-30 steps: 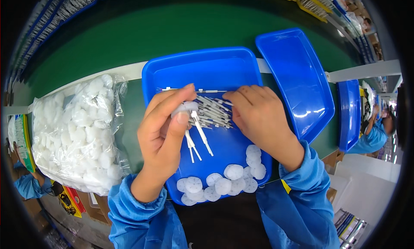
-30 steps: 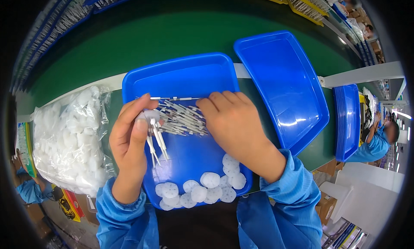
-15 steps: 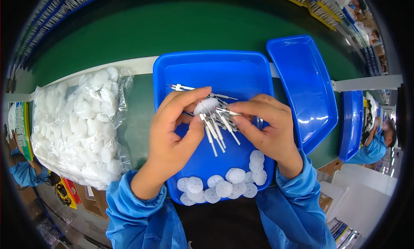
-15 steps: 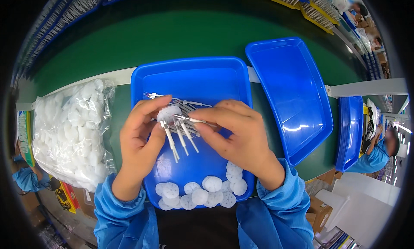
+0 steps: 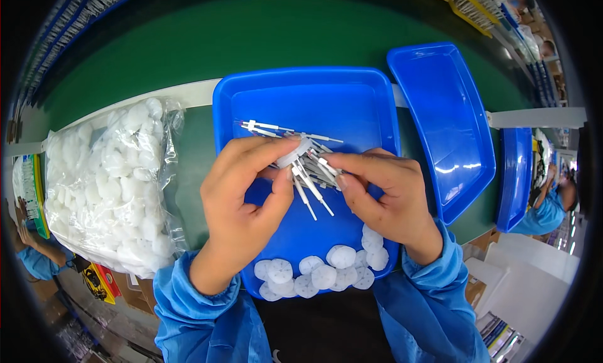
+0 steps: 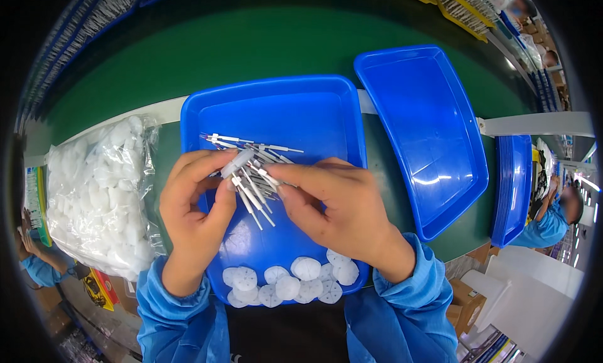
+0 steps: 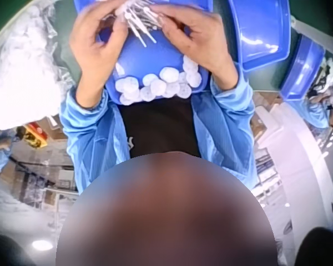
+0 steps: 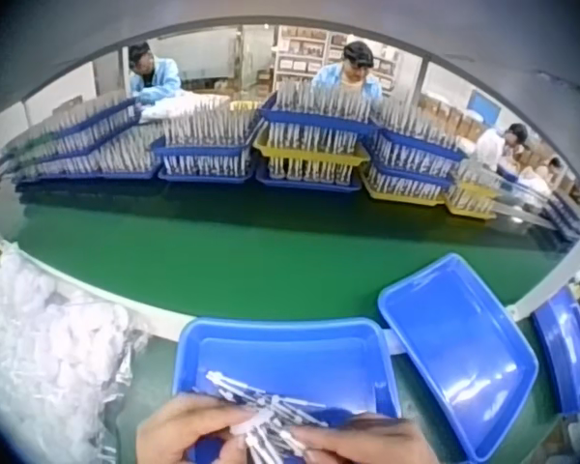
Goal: The person inserts wooden sticks into white cotton pads and places the assembled items into a blue tray. The person repeats this process continuously, handling the cotton pads and sticks by hand.
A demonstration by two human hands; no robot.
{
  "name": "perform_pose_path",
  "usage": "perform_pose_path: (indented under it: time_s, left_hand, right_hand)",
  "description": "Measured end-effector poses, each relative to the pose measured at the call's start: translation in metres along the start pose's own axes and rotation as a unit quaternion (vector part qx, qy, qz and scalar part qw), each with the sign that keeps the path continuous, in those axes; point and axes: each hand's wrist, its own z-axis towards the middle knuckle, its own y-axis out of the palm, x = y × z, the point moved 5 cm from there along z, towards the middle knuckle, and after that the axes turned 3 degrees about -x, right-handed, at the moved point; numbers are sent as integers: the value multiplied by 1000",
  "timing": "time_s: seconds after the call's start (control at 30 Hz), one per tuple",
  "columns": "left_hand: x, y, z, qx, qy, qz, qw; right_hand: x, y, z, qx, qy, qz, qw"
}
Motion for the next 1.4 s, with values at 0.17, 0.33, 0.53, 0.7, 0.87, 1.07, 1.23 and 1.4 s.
perform_pose_path:
  time_s: [0.17, 0.33, 0.53, 0.7, 0.87, 1.07, 1.23, 1.4]
  left_hand:
    - [1, -1, 2, 7, 4, 12, 1000]
    - [5, -1, 2, -12, 4, 47, 999]
    - [5, 0, 2, -43, 21, 66, 997]
    - [5, 8, 1, -52, 13, 58, 997]
    - [11, 11, 0, -64, 32, 121, 990]
    - [13, 11, 0, -49, 36, 148, 987]
    - [9, 8, -3, -53, -9, 117, 992]
    - [9, 10, -6, -53, -19, 112, 992]
  right_hand:
    - [0, 2, 2, -3, -48, -2, 999]
    - [2, 1, -1, -9, -3, 11, 1000]
    - [1, 2, 2, 12, -44, -59, 997]
    - [-2, 6, 1, 55, -90, -184, 977]
    - [-10, 7, 1, 105, -139, -250, 953]
    - [-13, 14, -1, 123, -182, -324, 920]
    - [-19, 17, -3, 119, -168, -346, 915]
    - [-19, 19, -5, 117, -191, -338, 914]
